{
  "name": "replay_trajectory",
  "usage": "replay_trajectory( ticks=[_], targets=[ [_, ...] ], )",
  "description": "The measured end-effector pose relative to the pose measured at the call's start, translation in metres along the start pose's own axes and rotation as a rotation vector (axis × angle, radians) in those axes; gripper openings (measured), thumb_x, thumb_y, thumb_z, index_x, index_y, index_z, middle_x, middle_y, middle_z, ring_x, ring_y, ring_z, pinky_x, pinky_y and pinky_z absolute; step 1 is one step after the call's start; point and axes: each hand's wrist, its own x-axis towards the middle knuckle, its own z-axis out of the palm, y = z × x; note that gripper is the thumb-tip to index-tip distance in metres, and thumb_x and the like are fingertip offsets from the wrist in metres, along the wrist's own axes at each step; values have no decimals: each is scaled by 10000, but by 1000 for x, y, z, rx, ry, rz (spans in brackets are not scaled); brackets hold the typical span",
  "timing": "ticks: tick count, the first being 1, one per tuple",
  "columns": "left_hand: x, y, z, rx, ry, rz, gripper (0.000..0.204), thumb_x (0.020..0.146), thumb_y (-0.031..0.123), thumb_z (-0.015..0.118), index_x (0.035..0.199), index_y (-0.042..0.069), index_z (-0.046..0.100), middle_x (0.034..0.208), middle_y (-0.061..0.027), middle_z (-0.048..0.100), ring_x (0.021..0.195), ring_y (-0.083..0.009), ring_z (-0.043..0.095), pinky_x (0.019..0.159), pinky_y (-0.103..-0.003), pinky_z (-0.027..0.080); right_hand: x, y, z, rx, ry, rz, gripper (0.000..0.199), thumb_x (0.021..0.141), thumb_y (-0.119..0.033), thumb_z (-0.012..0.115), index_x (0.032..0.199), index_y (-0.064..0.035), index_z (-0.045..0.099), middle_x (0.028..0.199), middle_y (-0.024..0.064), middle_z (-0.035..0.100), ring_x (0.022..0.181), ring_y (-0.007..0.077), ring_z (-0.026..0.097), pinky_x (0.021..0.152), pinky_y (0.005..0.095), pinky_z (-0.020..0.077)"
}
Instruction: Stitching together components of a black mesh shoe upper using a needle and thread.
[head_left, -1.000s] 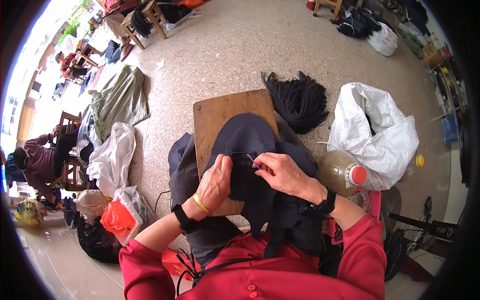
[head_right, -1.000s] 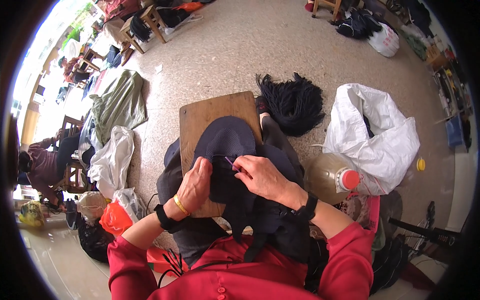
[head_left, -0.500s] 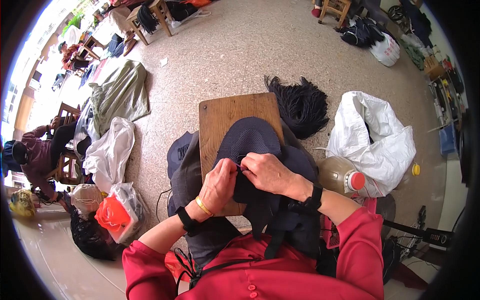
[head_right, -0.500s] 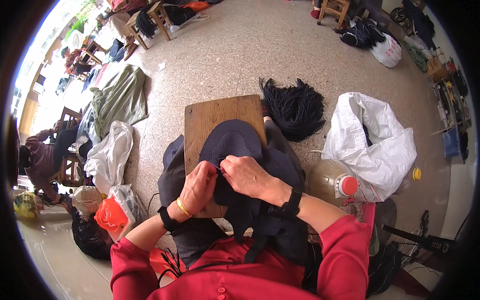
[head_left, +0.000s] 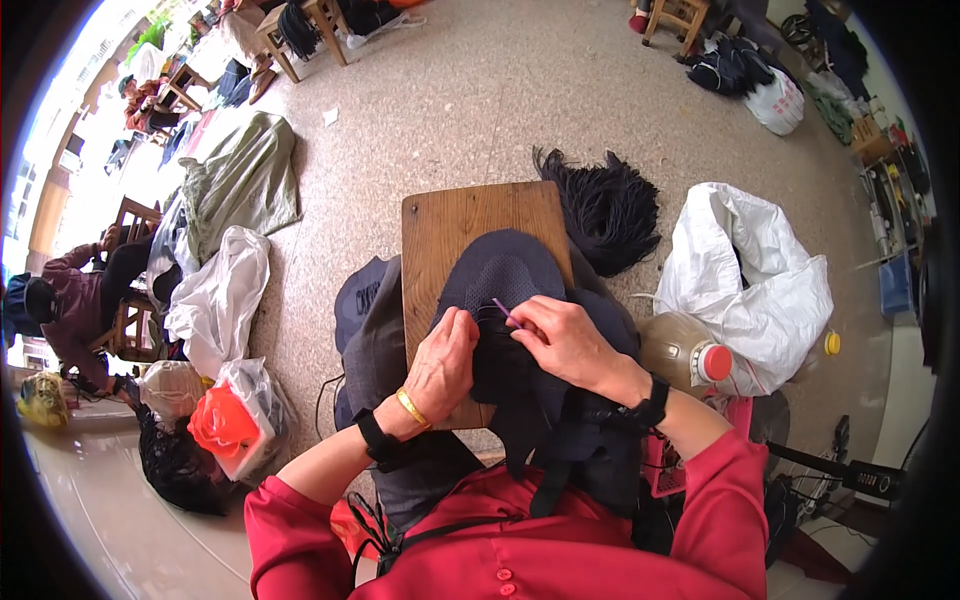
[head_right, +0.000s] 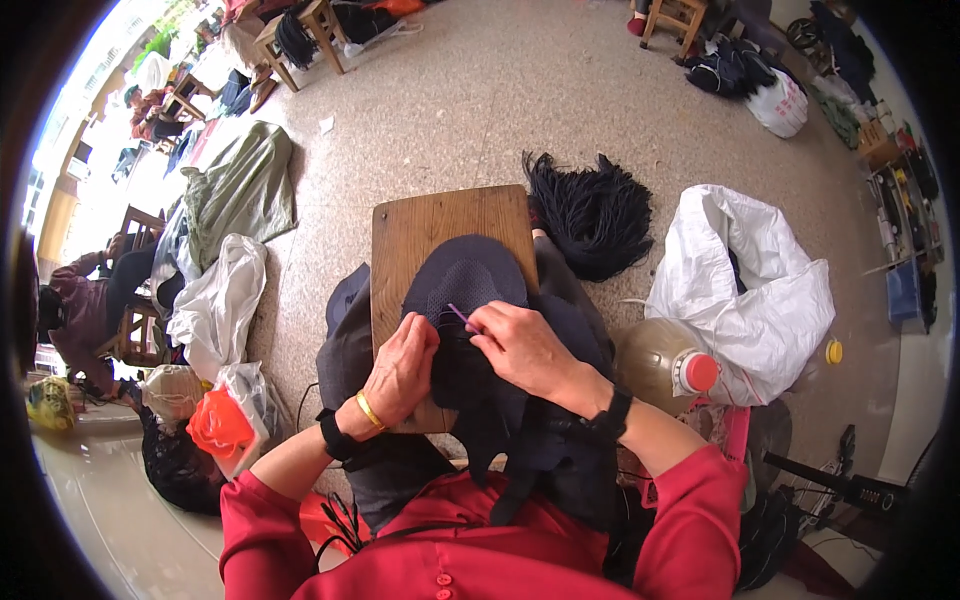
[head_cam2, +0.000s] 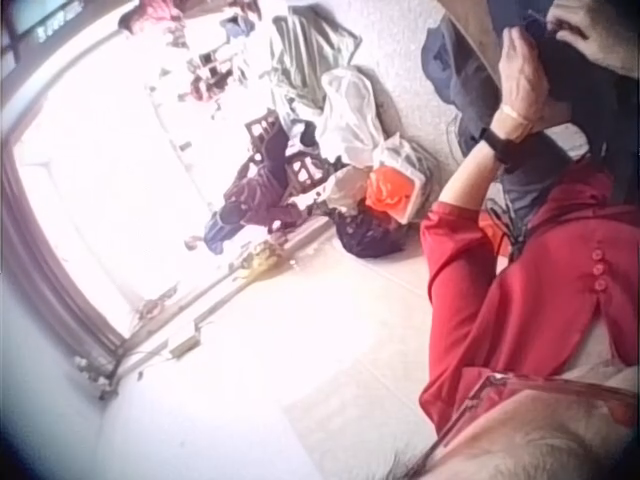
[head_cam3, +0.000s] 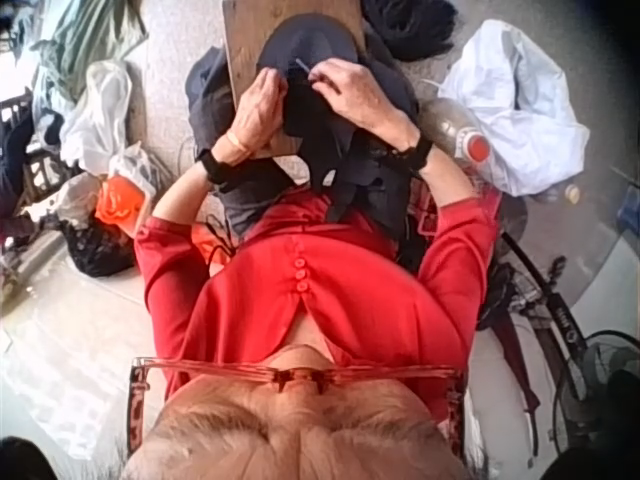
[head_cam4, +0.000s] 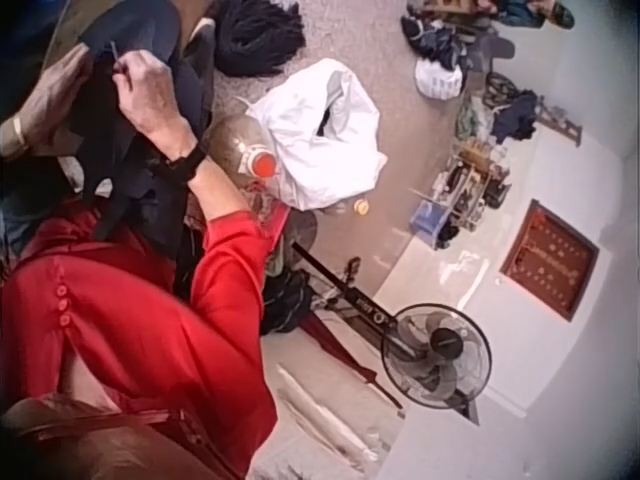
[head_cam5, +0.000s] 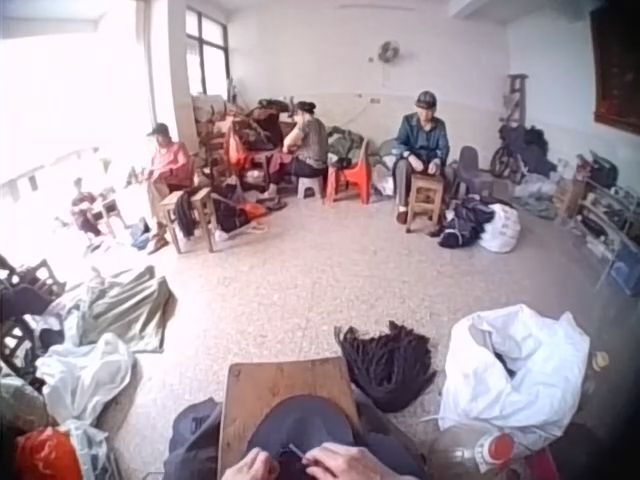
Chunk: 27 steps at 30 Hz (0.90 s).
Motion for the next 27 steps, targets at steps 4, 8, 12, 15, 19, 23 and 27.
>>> replay_trajectory(
  ticks=[4,8,12,15,19,23,27],
  targets=[
    [0,1,4,100,-2,41,199,823,-113,528,991,-26,466,912,-205,486,840,-414,540,731,-463,465,-18,-1,-8,-14,-35,88,169,863,-22,707,1027,5,677,855,131,649,729,265,669,662,365,535],
    [0,5,6,113,-7,24,194,805,-109,489,986,-45,463,938,-240,470,861,-435,518,766,-486,455,-23,2,-7,-27,1,38,197,872,-33,708,1065,1,684,865,133,647,728,268,657,679,360,535],
    [2,2,6,86,16,67,220,793,-129,477,996,-48,457,931,-236,465,854,-439,509,757,-482,450,-22,3,-12,14,-56,52,220,875,-37,707,1090,2,685,873,132,644,737,265,653,691,358,536],
    [7,-4,5,50,60,96,200,846,-158,472,1017,-59,442,898,-217,481,826,-416,532,718,-455,462,-18,-2,-18,28,-126,96,200,873,-24,685,1065,31,666,922,175,673,838,347,678,742,414,551],
    [7,-7,-1,10,21,59,208,842,-145,511,1017,-48,454,881,-204,502,813,-400,555,710,-442,471,-18,-2,-19,28,-133,111,211,867,-28,696,1068,31,669,914,168,671,812,327,677,732,402,550],
    [7,0,-4,-67,-8,-36,240,819,-117,574,1010,-21,467,868,-192,533,798,-387,585,692,-442,484,-21,1,-17,14,-119,96,259,858,-34,710,1105,27,658,909,157,668,785,301,675,726,395,551],
    [8,3,-4,-69,1,-47,249,797,-123,572,992,-12,465,863,-196,538,809,-405,584,695,-466,480,-22,0,-15,33,-99,102,304,850,-32,719,1139,25,646,919,146,669,771,280,676,722,386,557]
  ],
)
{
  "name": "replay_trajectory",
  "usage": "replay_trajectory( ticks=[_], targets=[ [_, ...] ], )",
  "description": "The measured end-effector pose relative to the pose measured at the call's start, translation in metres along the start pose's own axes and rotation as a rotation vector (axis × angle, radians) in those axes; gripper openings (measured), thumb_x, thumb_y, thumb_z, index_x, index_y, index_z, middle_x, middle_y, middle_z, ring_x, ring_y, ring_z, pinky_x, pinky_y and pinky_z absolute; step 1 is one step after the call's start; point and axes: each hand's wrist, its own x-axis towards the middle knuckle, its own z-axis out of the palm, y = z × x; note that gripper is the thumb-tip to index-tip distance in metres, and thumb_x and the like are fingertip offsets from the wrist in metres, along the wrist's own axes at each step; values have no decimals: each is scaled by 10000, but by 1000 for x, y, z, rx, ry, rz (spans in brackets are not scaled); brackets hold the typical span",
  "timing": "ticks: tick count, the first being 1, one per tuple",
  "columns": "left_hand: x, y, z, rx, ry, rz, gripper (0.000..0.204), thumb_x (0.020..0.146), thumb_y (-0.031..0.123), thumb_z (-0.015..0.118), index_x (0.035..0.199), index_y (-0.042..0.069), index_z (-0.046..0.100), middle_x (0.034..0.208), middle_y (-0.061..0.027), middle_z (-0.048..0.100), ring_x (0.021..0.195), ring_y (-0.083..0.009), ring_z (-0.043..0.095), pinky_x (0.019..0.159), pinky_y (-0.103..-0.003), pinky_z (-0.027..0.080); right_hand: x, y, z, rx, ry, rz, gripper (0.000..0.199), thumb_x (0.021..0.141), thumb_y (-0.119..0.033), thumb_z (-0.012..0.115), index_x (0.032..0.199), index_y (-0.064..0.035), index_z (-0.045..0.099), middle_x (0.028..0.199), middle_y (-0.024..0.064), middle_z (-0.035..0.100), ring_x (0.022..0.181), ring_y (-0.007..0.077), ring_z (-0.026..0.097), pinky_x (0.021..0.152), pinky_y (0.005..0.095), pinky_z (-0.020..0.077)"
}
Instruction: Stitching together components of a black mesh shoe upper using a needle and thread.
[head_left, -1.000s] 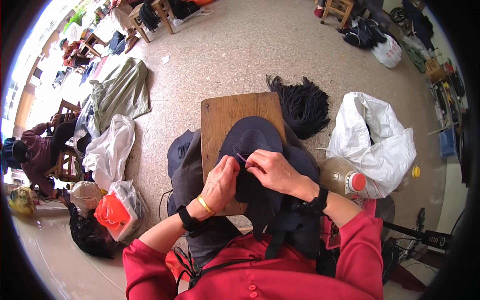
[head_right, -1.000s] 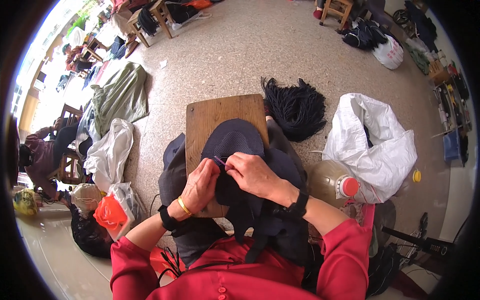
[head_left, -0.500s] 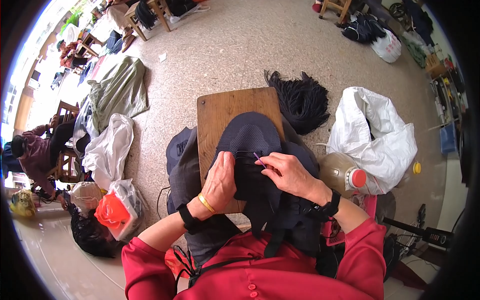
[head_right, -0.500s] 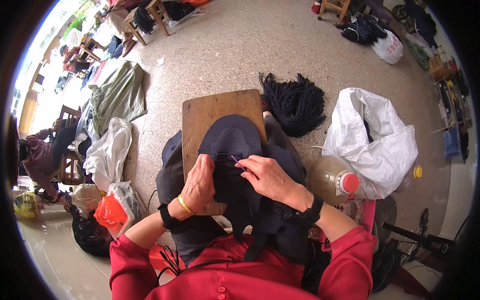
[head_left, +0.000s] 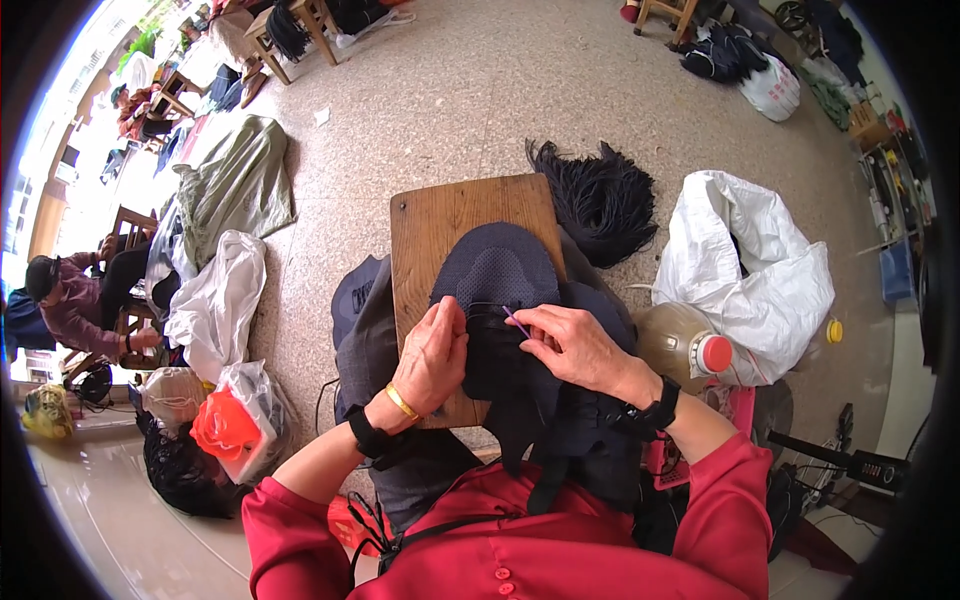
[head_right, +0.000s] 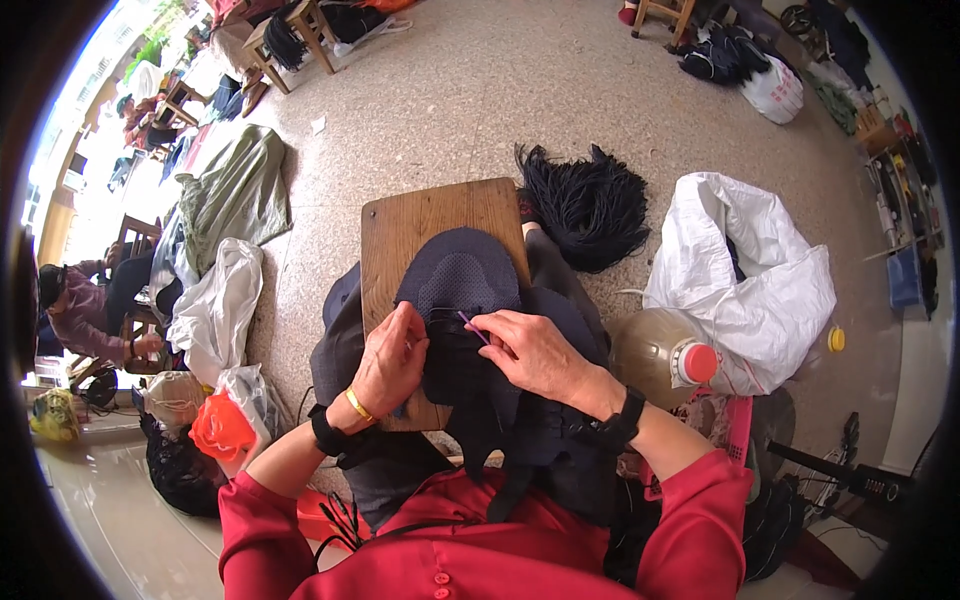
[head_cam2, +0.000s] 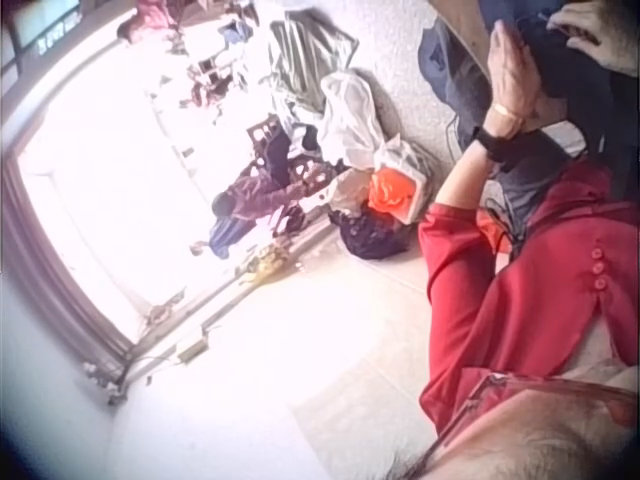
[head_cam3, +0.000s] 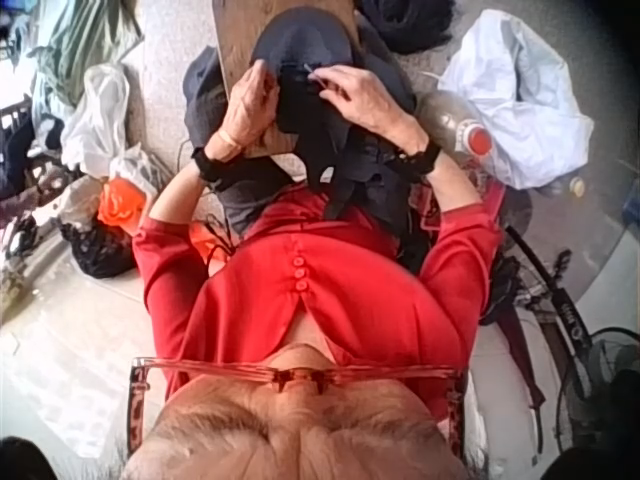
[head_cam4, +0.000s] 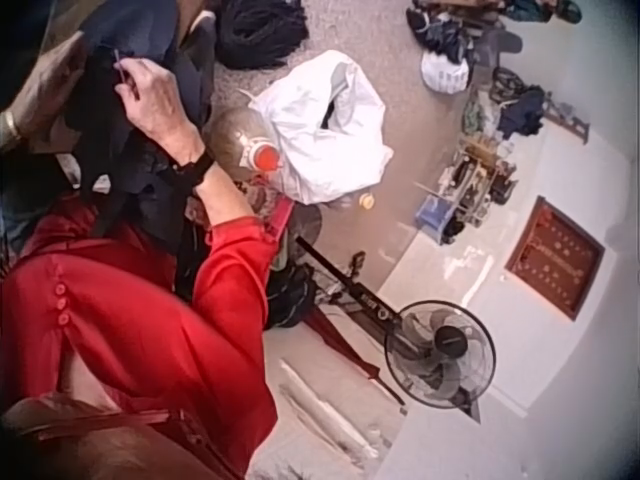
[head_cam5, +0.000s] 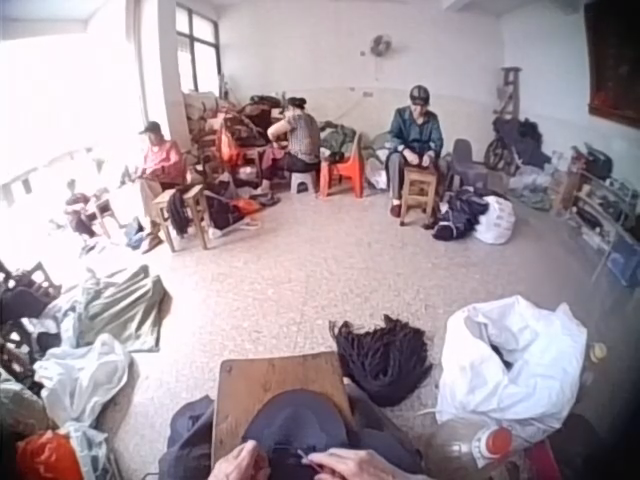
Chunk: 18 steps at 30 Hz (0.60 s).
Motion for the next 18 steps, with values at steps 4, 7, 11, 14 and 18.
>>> replay_trajectory(
  ticks=[4,7,11,14,18],
  targets=[
    [4,-1,0,-36,-12,-61,244,790,-133,563,981,-16,467,854,-197,542,809,-404,589,688,-465,482,1,0,-2,-9,-14,-5,315,844,-25,722,1145,27,645,936,148,673,765,272,677,719,381,561],
    [4,-3,-2,-104,-50,-156,228,789,-137,547,971,-27,466,839,-199,544,791,-408,588,672,-469,478,2,1,-4,-27,-64,-3,318,850,-29,712,1156,29,643,958,157,679,797,293,681,744,391,560],
    [3,-3,3,77,-27,65,266,751,-154,520,983,-36,463,877,-212,505,836,-417,553,721,-470,470,4,-1,-7,-57,-96,-35,306,865,-38,686,1160,31,643,1008,176,679,907,338,677,811,412,550],
    [4,1,7,226,-48,132,298,716,-146,529,986,-39,463,922,-228,472,889,-420,523,771,-472,469,4,-2,-9,-71,-119,-39,302,871,-43,674,1162,32,641,1038,184,674,955,351,671,840,418,544],
    [0,5,11,351,-57,151,309,697,-119,547,988,-52,468,972,-245,456,940,-422,507,809,-479,481,5,-2,-10,-81,-143,-46,314,874,-47,667,1177,31,633,1054,184,670,969,354,668,859,418,543]
  ],
)
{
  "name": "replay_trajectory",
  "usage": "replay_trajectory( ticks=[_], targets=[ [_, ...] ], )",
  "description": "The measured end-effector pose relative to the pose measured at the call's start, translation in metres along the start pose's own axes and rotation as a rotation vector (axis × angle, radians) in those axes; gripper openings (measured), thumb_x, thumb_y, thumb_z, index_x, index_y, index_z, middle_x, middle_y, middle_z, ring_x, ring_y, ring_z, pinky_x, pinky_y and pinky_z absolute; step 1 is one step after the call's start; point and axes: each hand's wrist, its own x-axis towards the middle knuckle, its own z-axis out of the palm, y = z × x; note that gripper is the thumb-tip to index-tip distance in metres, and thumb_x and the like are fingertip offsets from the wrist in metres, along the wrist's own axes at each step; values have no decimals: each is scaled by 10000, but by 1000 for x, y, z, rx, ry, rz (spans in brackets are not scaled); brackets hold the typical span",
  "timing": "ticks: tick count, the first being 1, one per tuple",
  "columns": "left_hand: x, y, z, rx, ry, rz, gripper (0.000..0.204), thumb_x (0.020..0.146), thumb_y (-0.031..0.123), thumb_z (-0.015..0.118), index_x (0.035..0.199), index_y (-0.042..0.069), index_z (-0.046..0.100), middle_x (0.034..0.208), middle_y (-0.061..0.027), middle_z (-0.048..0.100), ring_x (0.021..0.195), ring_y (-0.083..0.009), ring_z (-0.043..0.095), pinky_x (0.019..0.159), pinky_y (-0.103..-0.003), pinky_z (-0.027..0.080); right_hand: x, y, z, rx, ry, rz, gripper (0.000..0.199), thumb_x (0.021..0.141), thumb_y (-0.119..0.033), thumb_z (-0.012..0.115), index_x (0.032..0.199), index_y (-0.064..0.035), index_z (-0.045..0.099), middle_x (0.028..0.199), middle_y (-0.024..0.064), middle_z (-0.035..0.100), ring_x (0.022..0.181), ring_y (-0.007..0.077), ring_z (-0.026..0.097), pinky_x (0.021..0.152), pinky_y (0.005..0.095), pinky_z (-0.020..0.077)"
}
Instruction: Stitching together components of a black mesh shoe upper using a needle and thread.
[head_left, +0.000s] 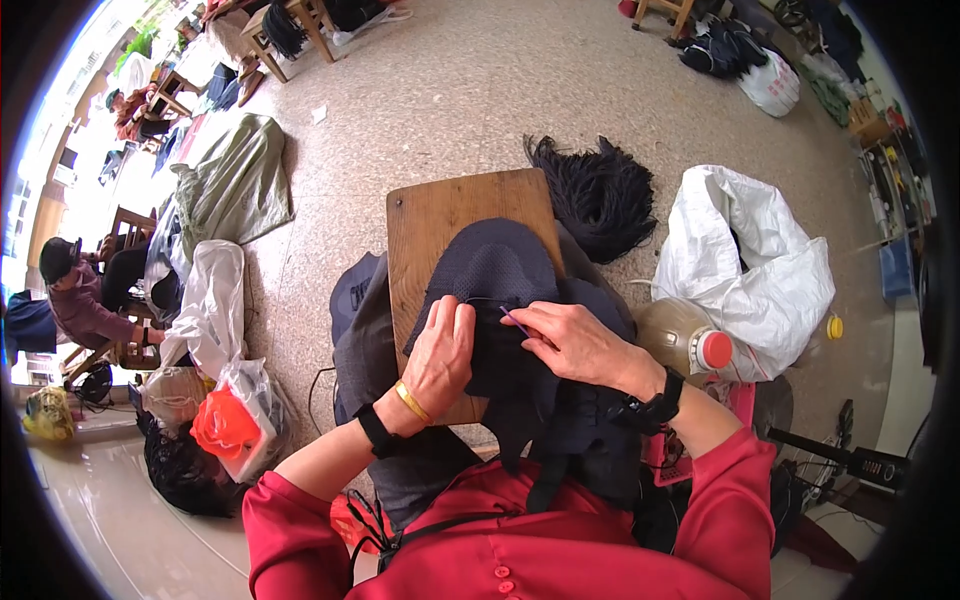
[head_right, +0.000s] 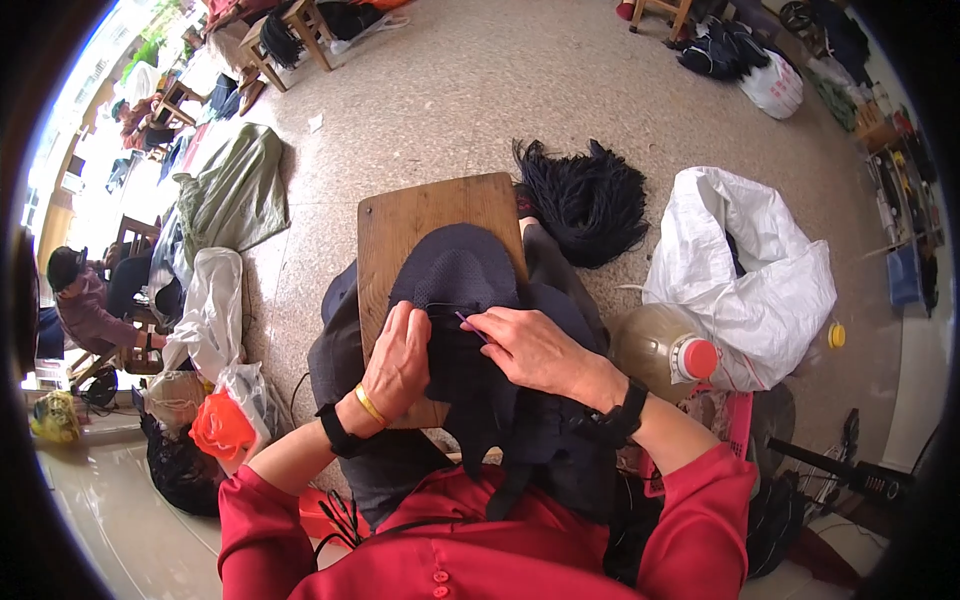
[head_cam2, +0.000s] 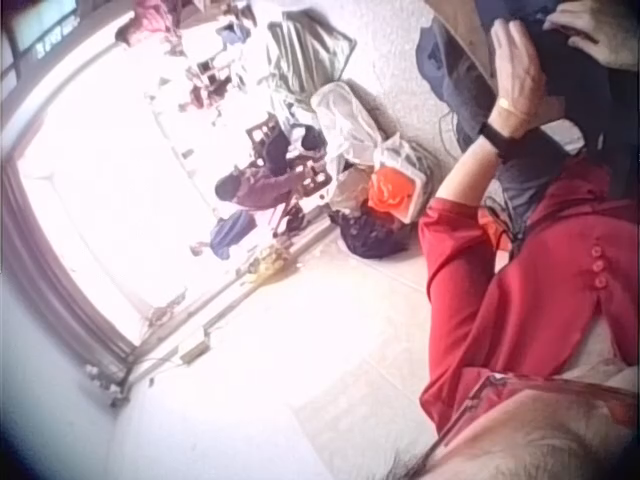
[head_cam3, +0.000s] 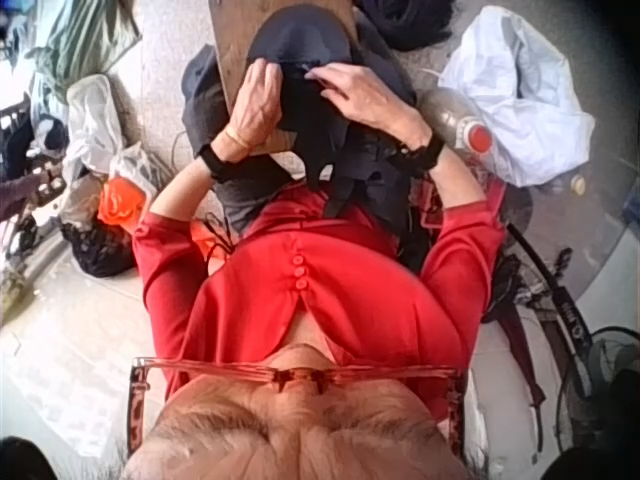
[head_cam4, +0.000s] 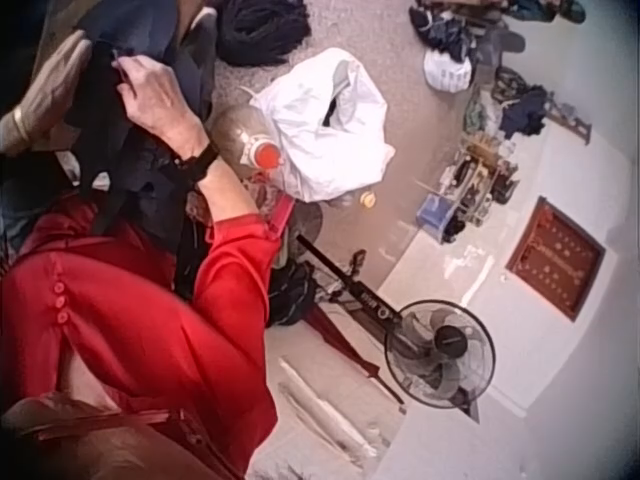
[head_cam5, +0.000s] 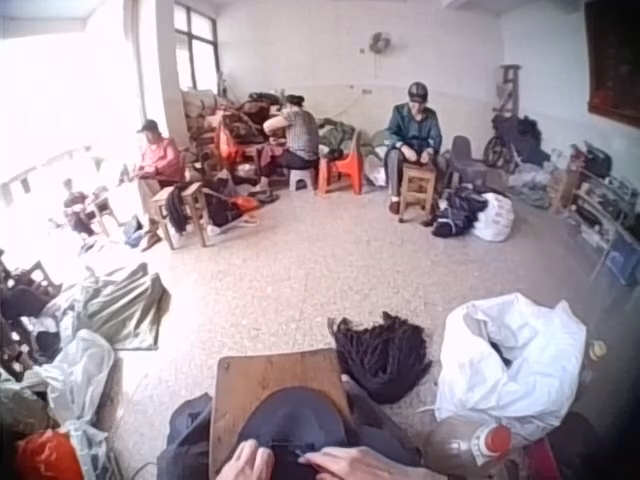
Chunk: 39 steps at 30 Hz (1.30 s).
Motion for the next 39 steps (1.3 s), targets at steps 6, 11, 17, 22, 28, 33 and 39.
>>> replay_trajectory(
  ticks=[6,11,17,22,28,33,39],
  targets=[
    [-2,0,0,-7,8,-37,315,699,-120,538,995,-45,465,970,-236,454,952,-422,510,814,-473,489,-1,0,1,25,17,4,325,867,-40,678,1181,27,629,1053,180,668,972,354,668,848,425,544],
    [3,4,-5,40,-40,-3,310,714,-114,532,1006,-37,460,972,-238,458,956,-419,515,813,-471,493,-4,5,7,40,89,-21,364,857,-16,698,1206,-5,598,939,149,643,828,303,664,765,411,544],
    [-1,-7,0,-63,37,-101,227,806,-96,521,1010,-25,450,957,-238,484,861,-453,544,732,-500,492,-1,0,4,105,43,80,390,850,5,706,1189,-11,513,819,138,635,753,308,672,702,414,540],
    [-5,-9,-6,-257,77,-172,244,824,-75,607,1004,-3,458,907,-182,497,786,-366,569,676,-439,485,-3,2,5,132,64,110,382,853,1,713,1178,-20,515,759,123,620,687,284,659,650,394,526],
    [-7,-6,-7,-304,78,-251,321,789,-32,711,1014,-4,484,922,-135,522,742,-256,589,646,-356,500,-2,1,8,150,134,142,319,850,-8,721,1120,-20,552,745,113,621,642,260,647,629,378,524],
    [-7,-6,-8,-315,102,-237,328,784,-29,721,1025,-7,500,935,-133,527,740,-250,586,640,-344,498,-1,4,16,164,293,152,197,859,-17,740,1014,-15,618,734,52,612,600,116,596,559,261,492],
    [-12,-14,-5,-338,109,-232,293,806,-91,671,1035,-11,507,944,-114,523,757,-194,590,577,-297,556,3,3,15,147,291,161,191,857,-30,747,999,-13,620,748,63,631,604,112,600,559,264,494]
  ],
)
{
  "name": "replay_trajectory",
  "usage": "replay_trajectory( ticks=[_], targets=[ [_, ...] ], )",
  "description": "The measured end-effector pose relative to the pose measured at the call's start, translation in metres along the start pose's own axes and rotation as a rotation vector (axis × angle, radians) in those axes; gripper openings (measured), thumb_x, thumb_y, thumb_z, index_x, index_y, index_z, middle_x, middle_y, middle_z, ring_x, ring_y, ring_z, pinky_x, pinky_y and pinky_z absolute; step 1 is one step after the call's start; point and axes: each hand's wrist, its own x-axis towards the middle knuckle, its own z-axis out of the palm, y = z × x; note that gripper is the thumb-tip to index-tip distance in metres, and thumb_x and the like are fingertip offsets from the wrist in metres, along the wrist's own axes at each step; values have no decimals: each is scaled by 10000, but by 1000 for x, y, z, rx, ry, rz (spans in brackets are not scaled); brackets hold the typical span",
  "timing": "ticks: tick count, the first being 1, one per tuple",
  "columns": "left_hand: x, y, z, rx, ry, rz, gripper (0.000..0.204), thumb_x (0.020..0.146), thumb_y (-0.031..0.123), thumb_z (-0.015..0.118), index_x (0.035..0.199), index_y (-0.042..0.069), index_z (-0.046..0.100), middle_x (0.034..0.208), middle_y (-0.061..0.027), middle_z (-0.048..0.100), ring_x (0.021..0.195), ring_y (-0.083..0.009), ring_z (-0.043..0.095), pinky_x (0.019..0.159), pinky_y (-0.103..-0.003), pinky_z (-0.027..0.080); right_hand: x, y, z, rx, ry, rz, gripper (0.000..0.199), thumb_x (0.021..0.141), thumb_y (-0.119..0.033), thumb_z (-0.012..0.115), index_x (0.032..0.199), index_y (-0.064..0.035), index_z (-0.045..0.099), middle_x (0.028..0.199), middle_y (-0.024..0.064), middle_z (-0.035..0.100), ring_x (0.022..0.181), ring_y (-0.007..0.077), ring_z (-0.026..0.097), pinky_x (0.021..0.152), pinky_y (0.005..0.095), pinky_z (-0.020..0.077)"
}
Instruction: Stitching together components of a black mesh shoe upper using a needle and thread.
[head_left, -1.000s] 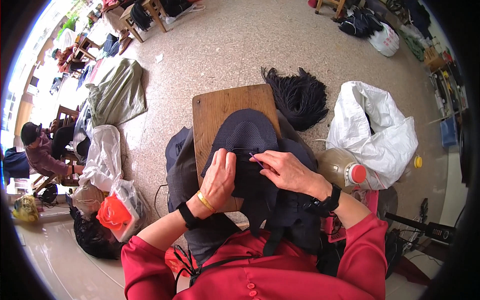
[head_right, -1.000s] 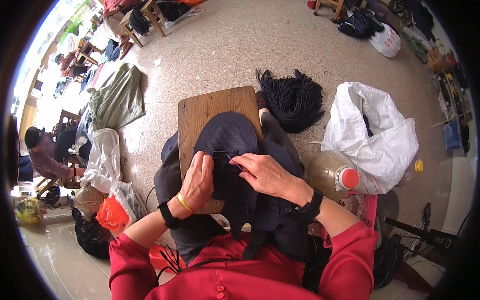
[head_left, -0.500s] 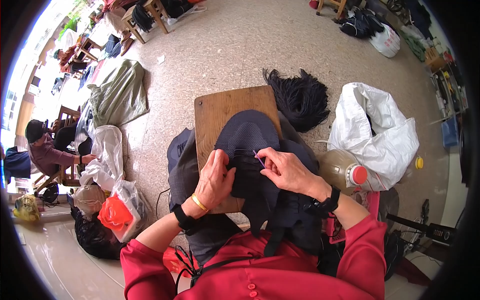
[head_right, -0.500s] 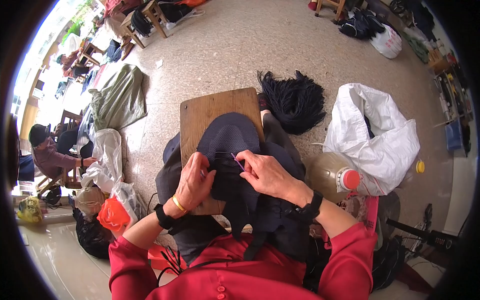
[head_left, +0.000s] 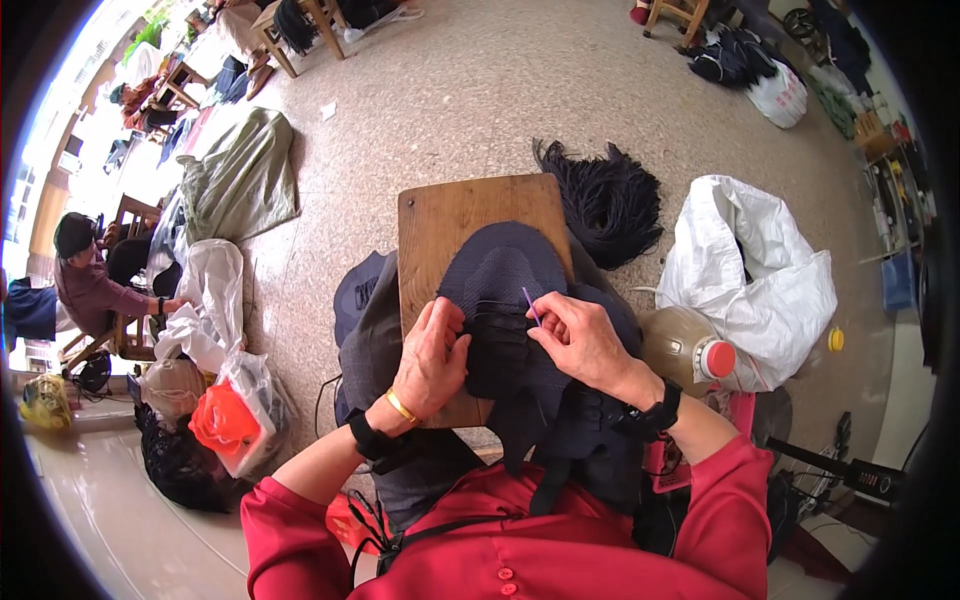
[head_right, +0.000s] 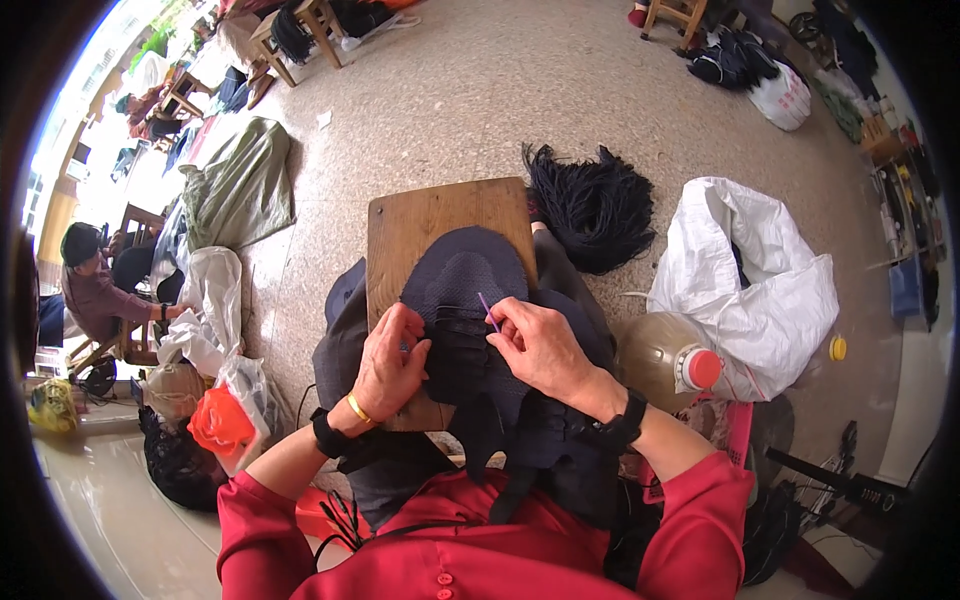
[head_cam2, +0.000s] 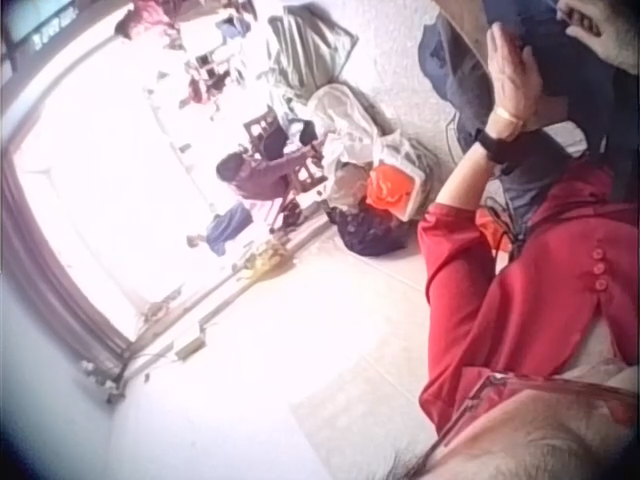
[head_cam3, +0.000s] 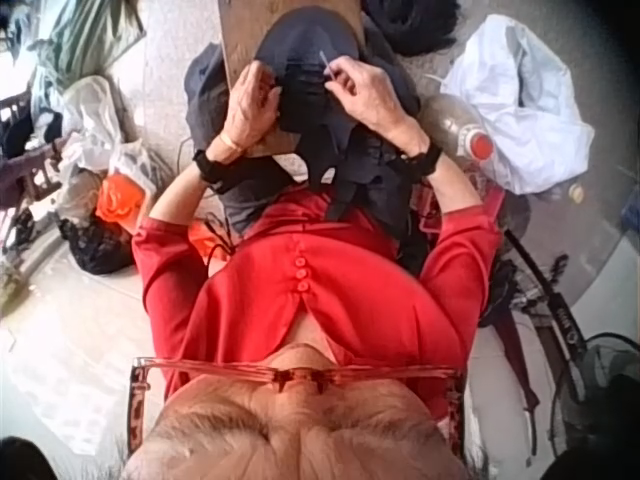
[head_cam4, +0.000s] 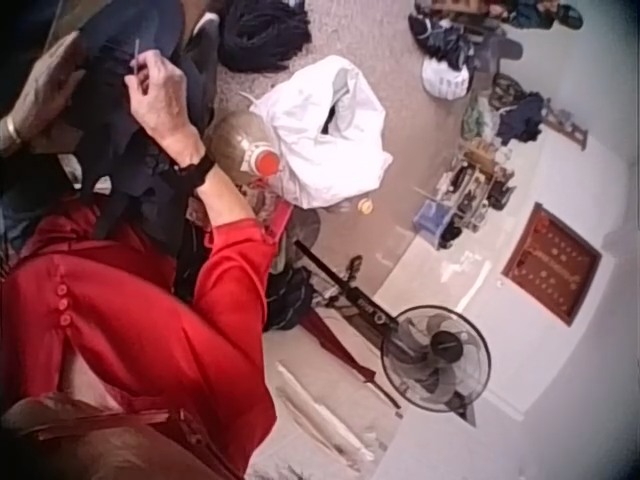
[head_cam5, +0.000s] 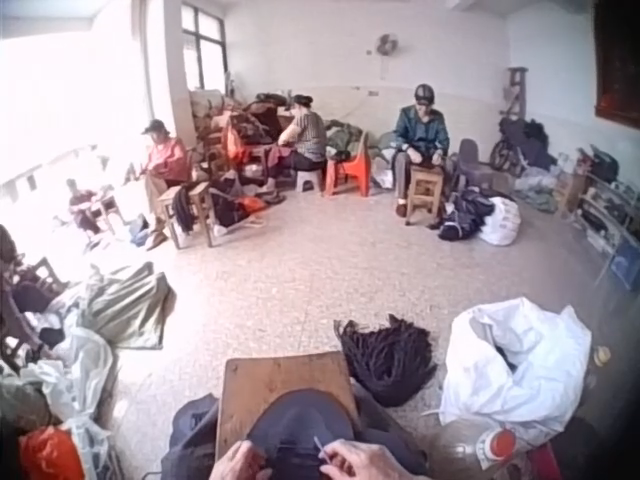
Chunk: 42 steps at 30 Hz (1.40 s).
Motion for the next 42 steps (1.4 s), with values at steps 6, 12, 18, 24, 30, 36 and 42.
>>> replay_trajectory(
  ticks=[6,12,18,24,30,36,42],
  targets=[
    [-3,2,-3,-263,-42,-186,228,853,-113,624,1022,-19,504,938,-76,498,795,-116,575,574,-258,639,1,-3,-4,15,-51,72,234,841,-34,757,1005,-7,593,785,107,652,639,183,656,596,304,529],
    [-4,0,-3,-200,-30,-128,248,834,-98,669,1010,-21,512,929,-82,503,754,-121,581,549,-252,620,2,-3,0,-13,-8,47,204,837,-52,779,960,-22,619,724,54,630,600,113,615,566,258,503],
    [-4,-1,-1,-119,0,-77,274,818,-57,721,1008,-24,525,907,-96,518,701,-131,590,536,-261,572,2,-6,-3,-70,-22,48,221,834,-33,766,976,-6,598,789,110,660,656,196,674,602,311,549],
    [-2,3,-1,-173,1,-128,288,811,-23,726,1017,4,527,891,-107,526,618,-164,594,572,-292,501,2,-5,0,-41,19,85,206,845,-35,763,964,3,598,778,114,662,658,191,681,595,302,547],
    [-3,1,-4,-113,28,-104,313,797,-7,740,1018,-1,519,905,-114,528,661,-203,591,609,-328,506,1,-9,1,-35,29,80,189,856,-32,752,962,9,602,776,121,660,654,193,679,601,303,544],
    [-4,8,-20,267,179,-22,465,729,55,804,1070,22,489,1066,-161,493,1036,-354,523,859,-424,477,-4,-5,3,-31,66,42,166,875,-36,733,963,18,604,790,123,659,651,191,671,597,297,536],
    [-8,-4,-19,1,182,-188,507,722,116,859,1035,40,468,885,-107,536,733,-235,570,696,-360,509,-6,-8,4,-43,89,61,157,875,-51,741,951,10,619,792,106,662,652,161,662,594,283,531]
  ],
)
